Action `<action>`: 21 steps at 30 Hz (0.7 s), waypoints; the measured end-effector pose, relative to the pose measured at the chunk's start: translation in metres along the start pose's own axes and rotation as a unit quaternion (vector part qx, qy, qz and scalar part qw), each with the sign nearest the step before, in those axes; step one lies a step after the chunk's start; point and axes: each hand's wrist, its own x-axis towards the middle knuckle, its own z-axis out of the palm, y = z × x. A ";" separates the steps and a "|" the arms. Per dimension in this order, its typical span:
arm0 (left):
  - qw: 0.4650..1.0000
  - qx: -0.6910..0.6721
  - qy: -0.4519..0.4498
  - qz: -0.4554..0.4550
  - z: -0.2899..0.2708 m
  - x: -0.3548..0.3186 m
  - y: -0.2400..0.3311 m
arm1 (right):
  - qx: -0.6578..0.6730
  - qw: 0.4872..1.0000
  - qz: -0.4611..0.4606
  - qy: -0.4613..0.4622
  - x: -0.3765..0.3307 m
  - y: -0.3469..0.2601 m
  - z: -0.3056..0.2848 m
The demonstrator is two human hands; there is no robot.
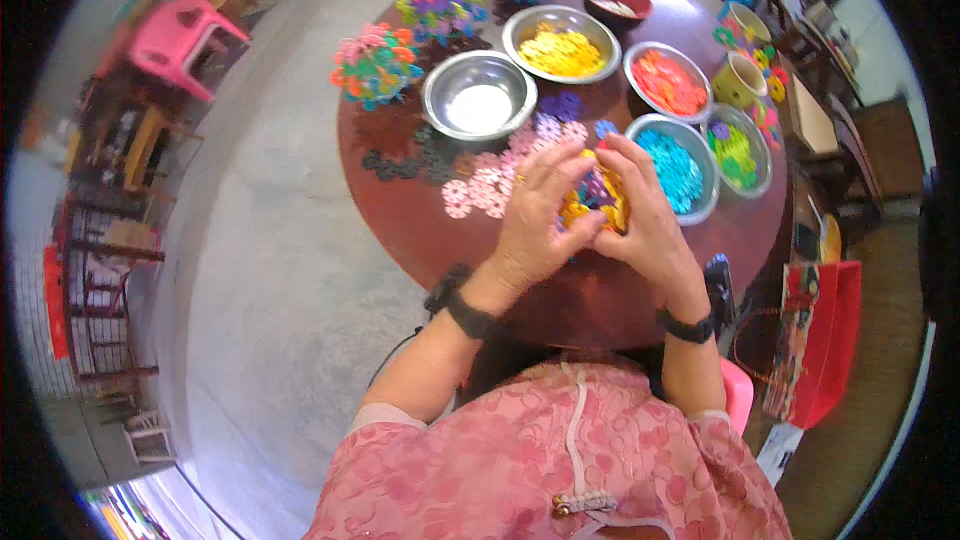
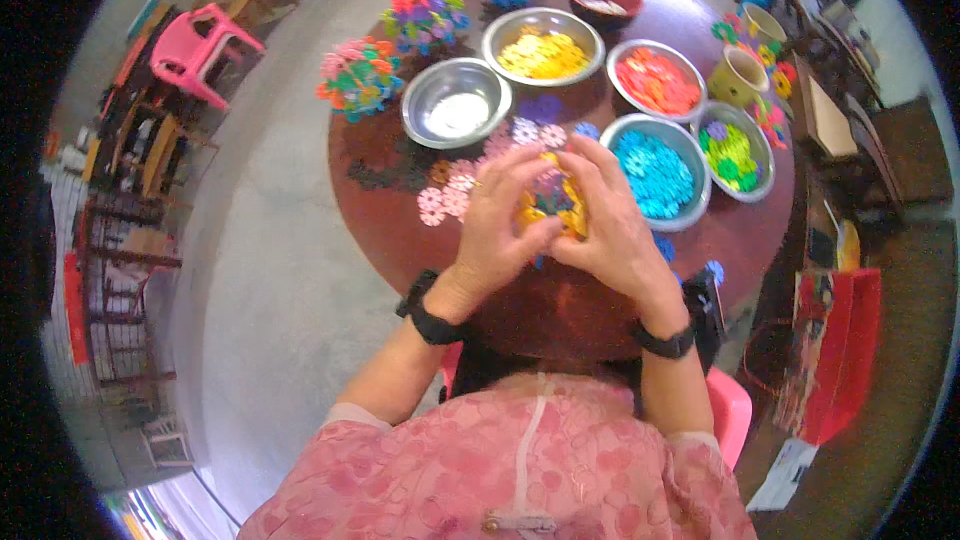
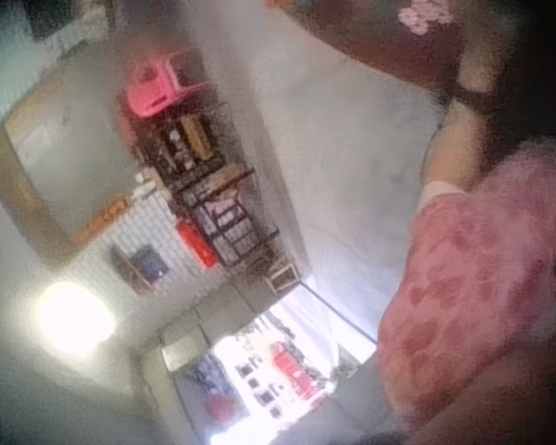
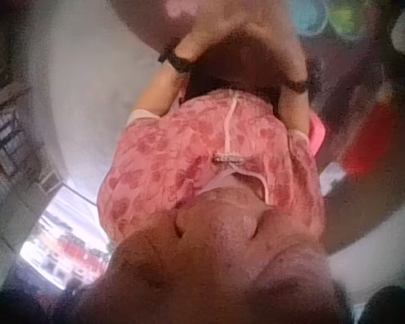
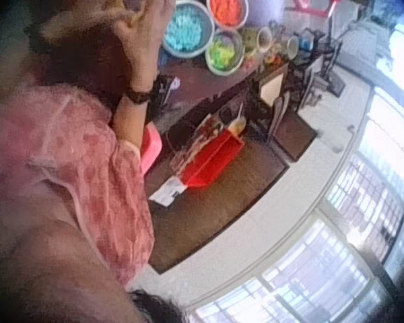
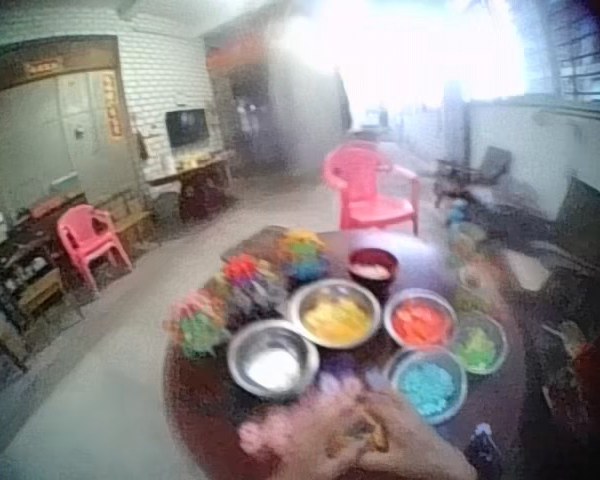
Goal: Assemble flower-shaped colorful interlocking plastic toy blocks into a sphere.
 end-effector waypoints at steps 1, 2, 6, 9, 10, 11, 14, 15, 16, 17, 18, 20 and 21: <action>1.000 0.000 0.002 0.003 -0.001 0.000 0.000 | 0.008 1.000 0.002 0.002 0.001 0.000 0.000; 1.000 0.009 0.005 0.000 -0.002 0.001 0.000 | 0.007 1.000 -0.005 0.001 0.002 0.001 0.001; 1.000 -0.021 0.003 -0.006 0.002 0.001 -0.002 | 0.016 1.000 -0.003 0.000 0.001 0.001 -0.003; 0.999 -0.030 0.004 -0.012 0.003 0.001 -0.001 | 0.010 1.000 -0.007 0.008 0.000 0.001 -0.003; 1.000 -0.017 0.003 -0.013 0.003 0.000 -0.001 | 0.009 1.000 -0.005 0.006 0.000 0.000 -0.004; 1.000 -0.004 0.002 -0.015 0.002 0.000 0.000 | 0.005 1.000 -0.002 0.010 0.000 -0.001 -0.004; 1.000 0.001 0.001 -0.018 0.002 -0.001 0.002 | 0.040 0.999 0.014 0.008 -0.001 -0.001 -0.002; 1.000 0.009 0.002 -0.020 0.002 -0.001 0.002 | 0.036 0.999 0.015 0.012 -0.002 0.000 -0.002; 1.000 0.002 0.000 -0.020 0.002 -0.002 0.001 | 0.032 0.999 0.009 0.013 -0.002 0.001 -0.001; 1.000 0.000 -0.001 -0.016 0.002 -0.001 0.001 | 0.028 0.999 0.003 0.014 -0.002 0.001 -0.001; 1.000 0.002 0.000 -0.018 0.002 -0.001 0.002 | 0.032 0.999 0.006 0.014 -0.001 0.001 -0.001; 1.000 0.003 0.000 -0.018 0.001 -0.001 0.003 | 0.026 1.000 0.002 0.016 0.000 0.000 -0.001; 1.000 0.008 0.001 -0.022 0.001 -0.001 0.003 | 0.021 1.000 -0.002 0.015 0.000 0.000 -0.001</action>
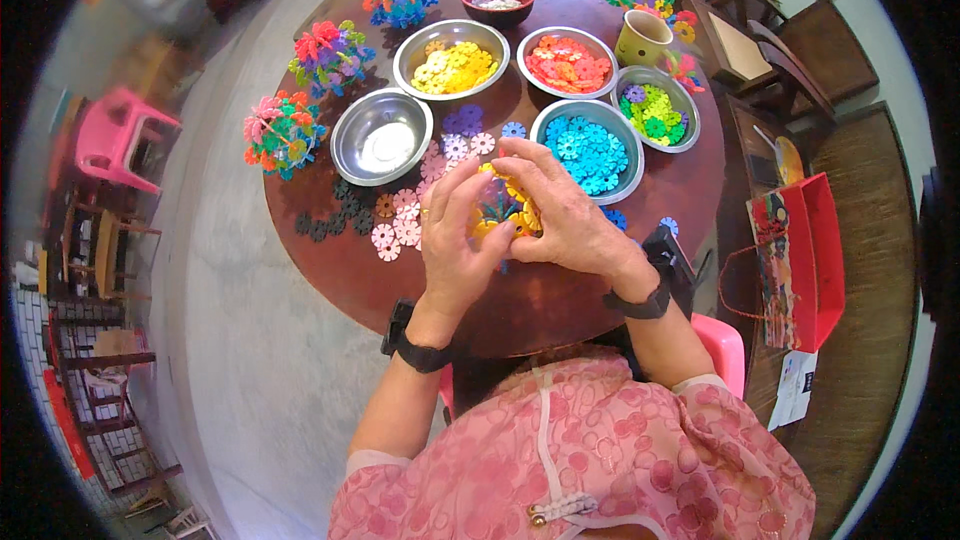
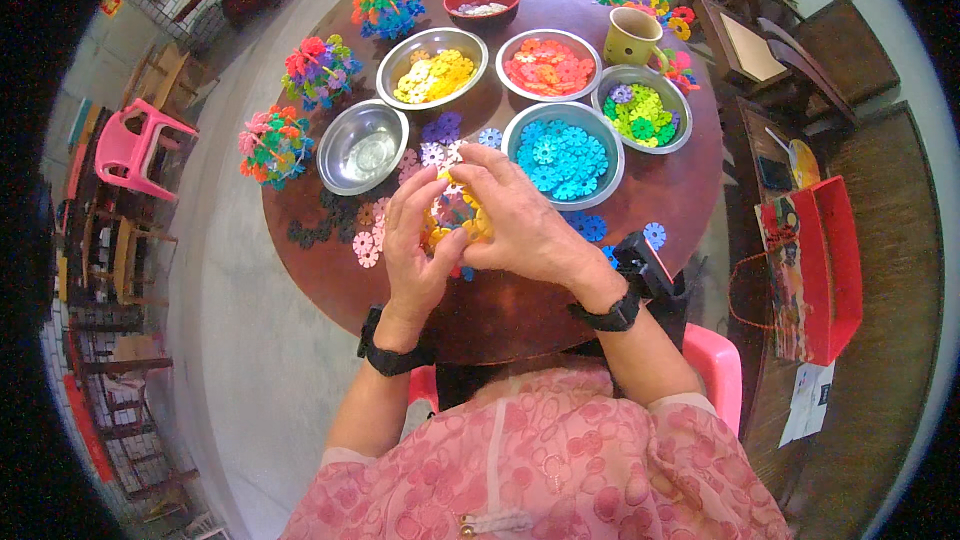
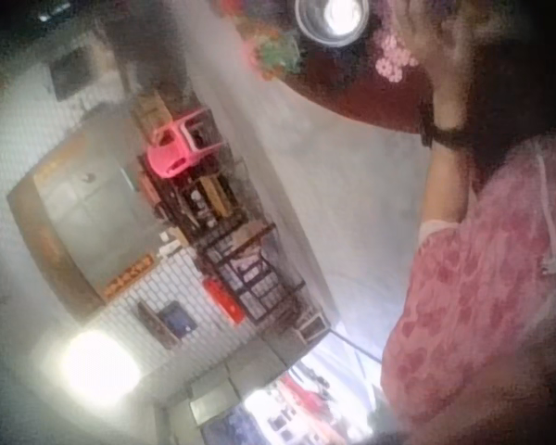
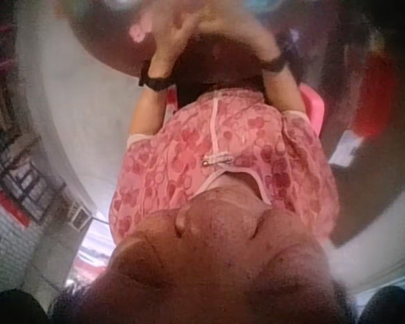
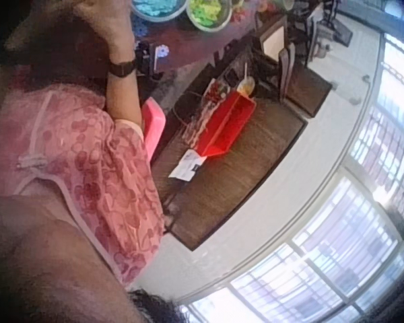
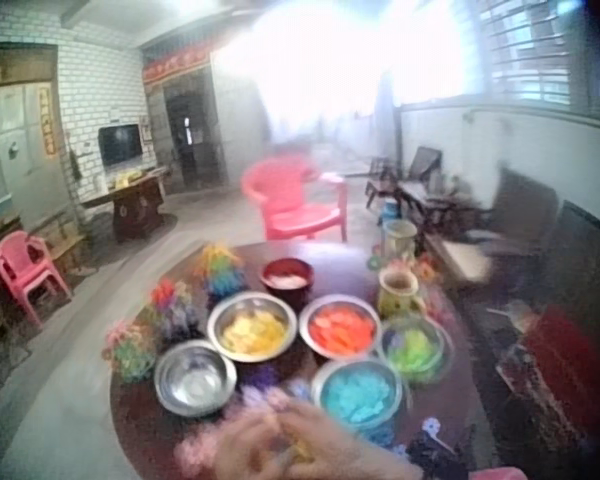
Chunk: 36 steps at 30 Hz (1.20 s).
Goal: Assemble flower-shaped colorful interlocking plastic toy blocks into a sphere.
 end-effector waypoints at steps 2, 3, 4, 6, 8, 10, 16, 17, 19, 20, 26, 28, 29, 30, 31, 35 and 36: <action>1.000 0.006 0.001 -0.004 0.000 0.000 0.000 | 0.001 1.000 0.002 -0.002 0.000 0.000 0.000; 1.000 -0.005 0.002 -0.007 0.001 -0.001 -0.001 | 0.002 1.000 0.003 -0.006 0.000 0.000 0.000; 1.000 -0.015 0.005 -0.011 0.000 0.000 -0.002 | 0.003 1.000 0.001 -0.006 0.001 0.000 0.000; 1.000 -0.008 0.005 -0.007 0.001 0.000 -0.002 | -0.007 1.000 -0.002 -0.006 0.001 0.000 -0.001; 1.000 -0.002 0.005 -0.003 0.001 0.001 -0.001 | -0.004 1.000 0.000 -0.005 0.000 0.000 -0.001; 1.000 -0.008 0.001 0.007 0.001 0.002 -0.001 | 0.000 1.000 0.002 -0.005 0.000 -0.001 -0.002; 1.000 -0.007 -0.003 0.002 0.000 -0.001 -0.003 | -0.002 1.000 -0.002 -0.004 0.000 -0.002 -0.001; 1.000 -0.006 -0.003 0.001 -0.001 -0.001 -0.003 | -0.001 1.000 -0.003 -0.002 0.000 -0.002 0.000; 1.000 -0.005 -0.002 0.005 -0.001 -0.001 -0.003 | 0.001 1.000 -0.004 -0.001 -0.001 -0.001 0.000; 1.000 -0.005 -0.003 0.004 0.000 -0.001 -0.003 | 0.002 1.000 -0.004 0.002 -0.001 0.000 0.000; 1.000 -0.004 -0.001 0.006 -0.001 0.002 -0.002 | -0.007 1.000 -0.010 0.006 0.000 0.001 0.001; 1.000 0.001 0.000 0.011 -0.001 0.002 -0.003 | -0.010 1.000 -0.009 0.005 0.000 0.001 0.001; 1.000 0.001 -0.001 0.010 0.000 0.002 -0.003 | -0.010 1.000 -0.008 0.005 0.000 0.001 0.001; 1.000 -0.008 0.002 0.008 0.000 0.002 -0.003 | -0.011 1.000 -0.009 0.006 0.000 0.001 0.001; 1.000 -0.018 0.004 0.006 0.002 0.002 -0.003 | -0.013 1.000 -0.009 0.007 -0.001 0.002 0.000; 1.000 -0.011 -0.004 -0.008 0.000 0.001 -0.002 | 0.008 1.000 0.002 0.016 -0.001 0.000 0.002; 1.000 -0.016 -0.007 -0.006 0.000 0.001 -0.002 | 0.005 1.000 0.006 0.020 -0.001 0.000 0.003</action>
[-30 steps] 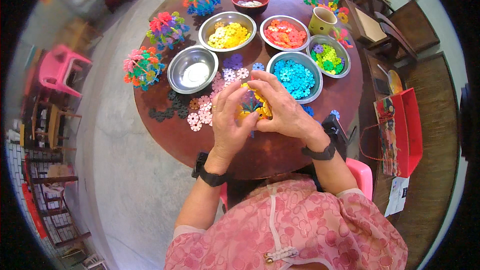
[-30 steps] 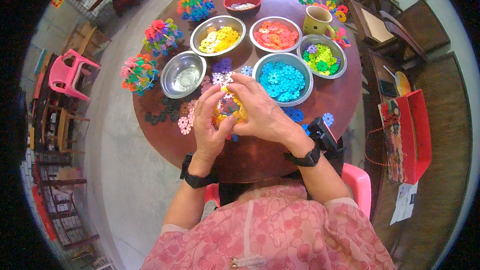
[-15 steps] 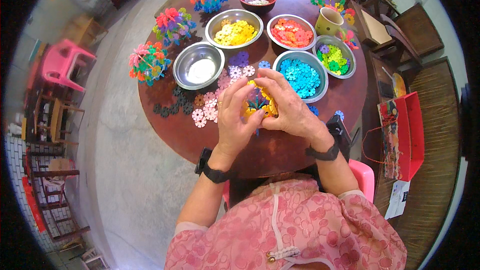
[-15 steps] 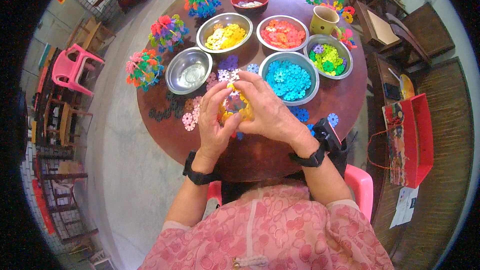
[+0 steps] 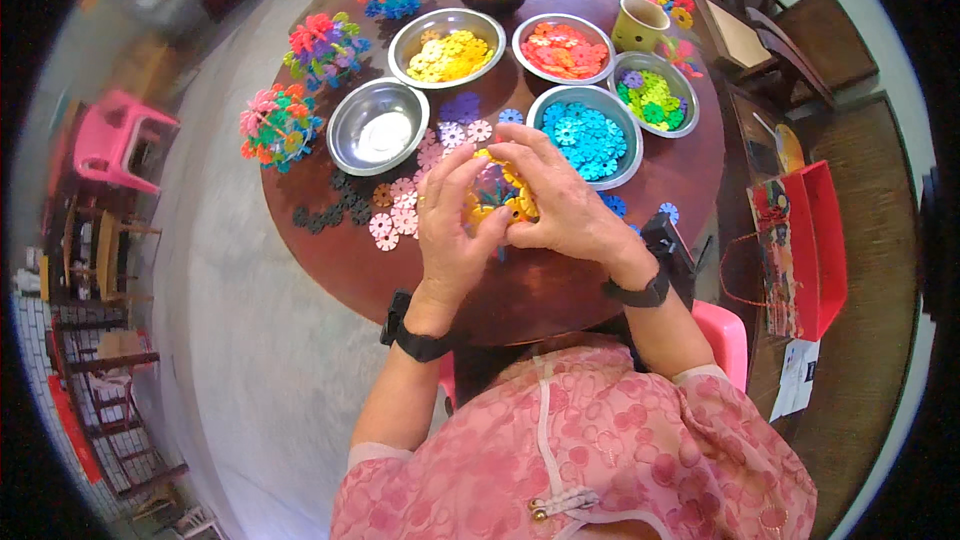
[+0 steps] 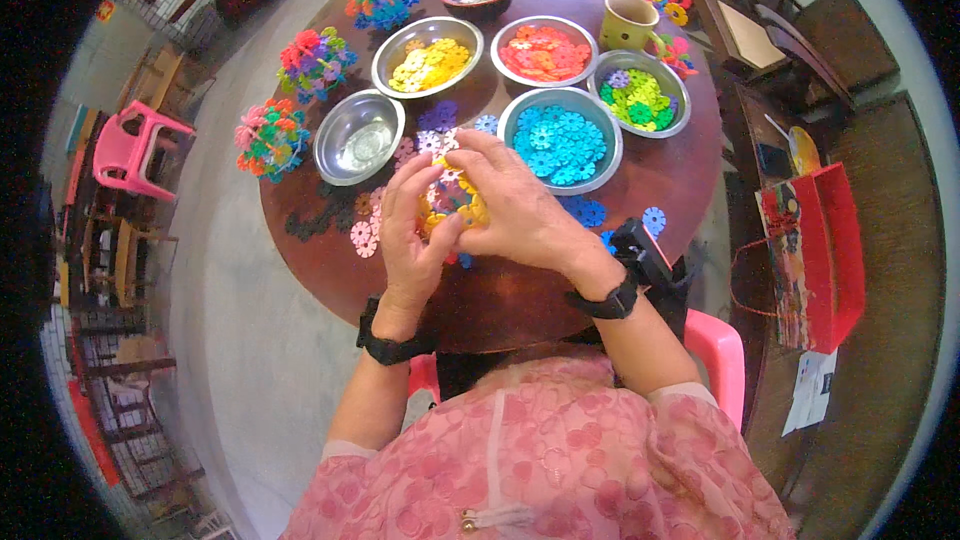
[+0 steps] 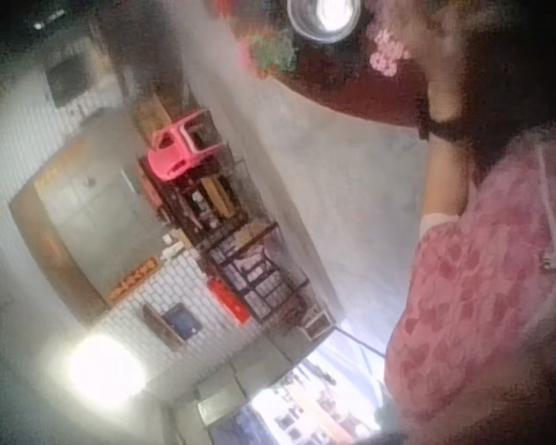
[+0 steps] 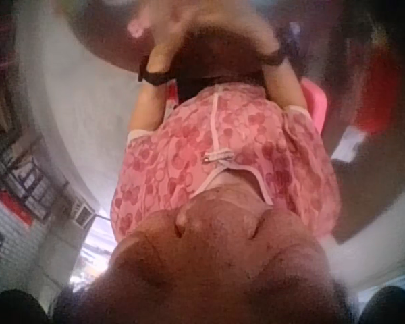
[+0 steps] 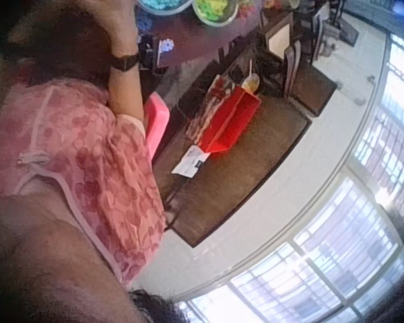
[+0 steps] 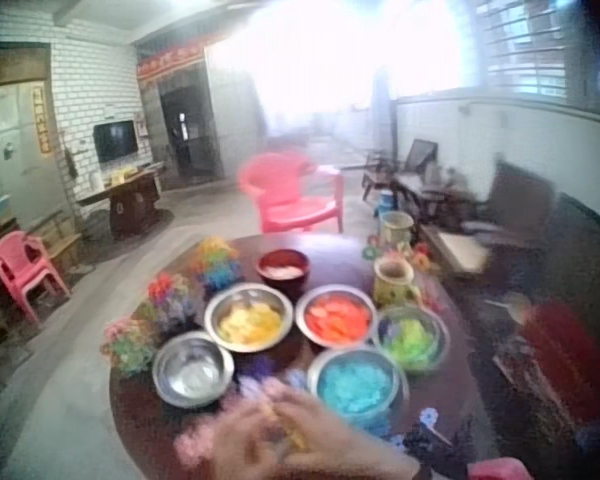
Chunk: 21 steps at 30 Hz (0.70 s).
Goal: Assemble flower-shaped colorful interlocking plastic toy blocks into a sphere.
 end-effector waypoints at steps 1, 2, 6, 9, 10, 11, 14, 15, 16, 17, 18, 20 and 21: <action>1.000 -0.008 0.003 -0.002 0.000 0.000 0.000 | -0.009 1.000 -0.005 0.000 -0.001 0.001 0.001; 1.000 -0.016 0.006 -0.004 0.000 -0.001 -0.001 | -0.018 1.000 -0.009 0.000 -0.001 0.001 0.002; 1.000 0.002 0.000 0.008 0.000 0.000 0.000 | -0.026 1.000 -0.013 -0.007 -0.003 0.003 0.001; 1.000 0.000 -0.007 0.012 0.001 0.000 -0.001 | -0.016 1.000 -0.010 -0.019 -0.004 0.000 -0.009; 1.000 -0.002 -0.012 0.013 0.001 0.000 -0.001 | -0.002 1.000 -0.009 -0.024 -0.005 -0.001 -0.014; 1.000 0.001 -0.011 0.012 0.000 -0.001 -0.001 | -0.010 1.000 -0.021 -0.016 -0.005 0.000 -0.023; 1.000 -0.008 -0.003 0.006 -0.001 0.000 0.001 | -0.017 1.000 0.013 0.011 -0.002 -0.001 -0.066; 1.000 0.002 -0.011 0.000 -0.003 -0.001 0.003 | 0.026 0.996 0.082 0.013 0.000 0.001 -0.077; 1.000 0.010 -0.020 -0.004 -0.004 0.000 0.003 | -0.008 0.995 0.099 0.012 0.002 0.007 -0.088; 1.000 0.011 -0.018 -0.006 -0.003 0.000 0.003 | -0.067 0.994 0.082 0.007 0.002 0.017 -0.098; 1.000 -0.009 -0.013 0.007 -0.003 0.001 0.001 | -0.125 0.990 0.064 0.002 0.002 0.029 -0.105; 1.000 -0.022 -0.004 0.018 -0.005 0.001 -0.003 | -0.172 0.984 0.043 -0.027 0.001 0.057 -0.107; 0.997 -0.050 0.041 0.034 -0.005 0.001 -0.004 | -0.221 0.974 0.024 -0.051 0.000 0.067 -0.104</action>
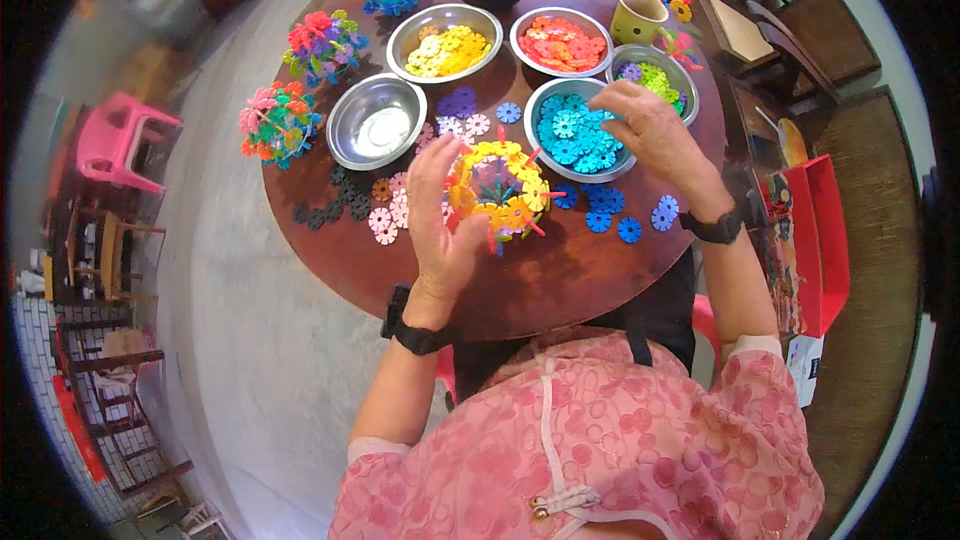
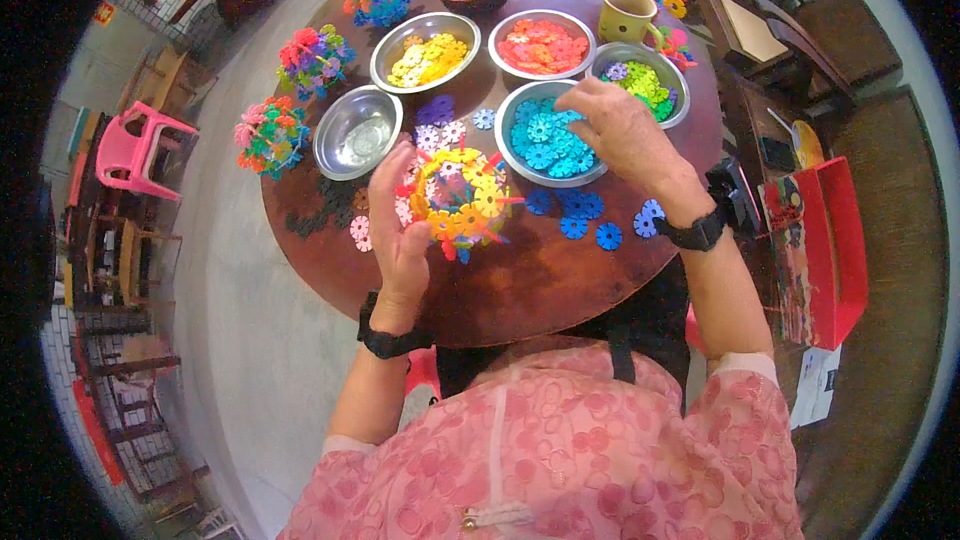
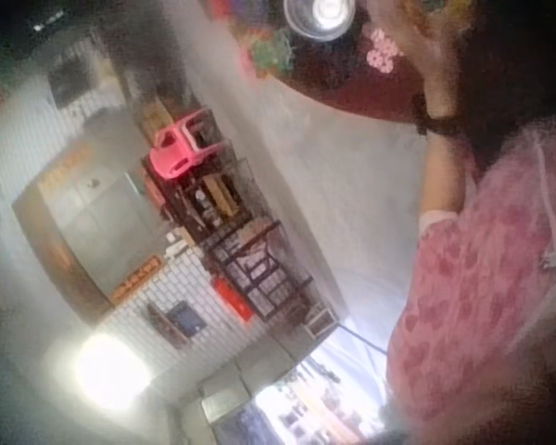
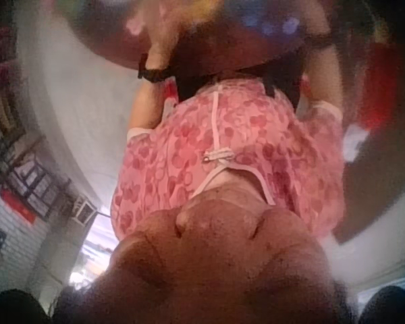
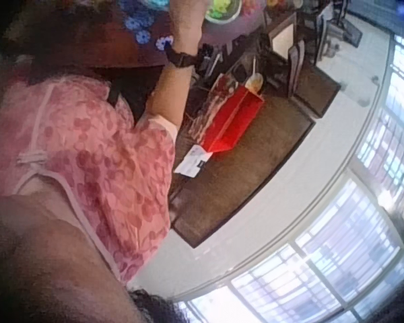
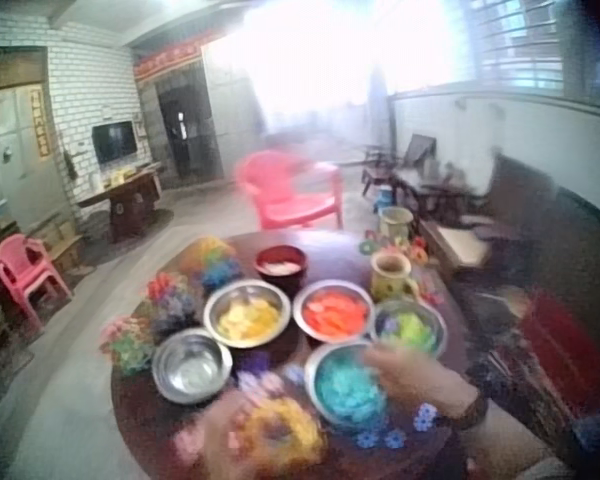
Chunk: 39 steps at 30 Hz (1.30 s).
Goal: Assemble flower-shaped colorful interlocking plastic toy blocks into a sphere.
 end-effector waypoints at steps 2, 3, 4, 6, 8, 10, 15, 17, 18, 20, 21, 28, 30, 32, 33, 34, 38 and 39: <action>0.996 -0.036 0.083 0.012 0.001 0.000 0.002 | -0.030 0.999 -0.017 -0.009 -0.003 0.005 0.013; 0.996 -0.032 0.085 0.010 -0.002 -0.001 0.001 | -0.063 0.997 -0.031 -0.017 -0.005 0.007 0.019; 0.996 -0.029 0.080 0.009 -0.005 -0.002 0.001 | -0.068 0.997 -0.025 -0.029 -0.007 0.008 0.024; 0.996 -0.031 0.079 0.006 -0.007 -0.003 0.001 | -0.092 0.994 -0.022 -0.048 -0.009 0.011 0.029; 0.997 -0.017 0.072 0.011 -0.008 -0.003 0.001 | -0.129 0.990 -0.039 -0.032 -0.009 0.012 0.036; 0.997 -0.004 0.067 0.024 -0.008 -0.003 0.001 | -0.127 0.991 -0.040 -0.028 -0.007 0.010 0.038; 0.997 0.043 0.061 0.021 -0.014 -0.001 -0.004 | -0.118 0.991 -0.063 0.019 -0.010 0.014 0.047; 0.995 -0.002 0.100 -0.001 -0.014 0.001 -0.006 | -0.117 0.988 -0.081 0.054 -0.010 0.014 0.050; 0.995 -0.018 0.102 -0.013 -0.016 -0.001 -0.006 | -0.114 0.988 -0.083 0.070 -0.010 0.016 0.052; 0.997 0.005 0.081 0.006 -0.017 -0.001 -0.006 | -0.100 0.987 -0.071 0.107 -0.013 0.015 0.052; 0.997 0.028 0.065 0.026 -0.017 0.000 -0.004 | -0.098 0.987 -0.065 0.108 -0.013 0.014 0.051; 0.983 0.134 -0.088 0.085 -0.015 0.008 0.009 | 0.058 0.982 -0.004 0.181 -0.016 0.013 0.031; 0.985 0.110 -0.110 0.069 -0.013 0.008 0.009 | 0.073 0.980 0.019 0.183 -0.016 0.011 0.024; 0.990 0.071 -0.118 0.029 -0.011 0.007 0.006 | 0.082 0.979 0.017 0.187 -0.014 0.013 0.019; 0.992 0.033 -0.118 -0.016 -0.011 0.006 0.005 | 0.083 0.978 0.022 0.192 -0.016 0.011 0.019; 0.994 -0.017 -0.107 -0.034 -0.010 0.005 0.004 | 0.139 0.970 0.042 0.196 -0.015 0.010 0.019; 0.962 -0.237 -0.049 -0.130 -0.013 0.003 -0.008 | 0.465 0.862 0.157 0.125 -0.016 0.000 0.007; 0.962 -0.235 -0.051 -0.128 -0.015 0.004 -0.009 | 0.610 0.760 0.199 0.107 -0.016 -0.002 0.004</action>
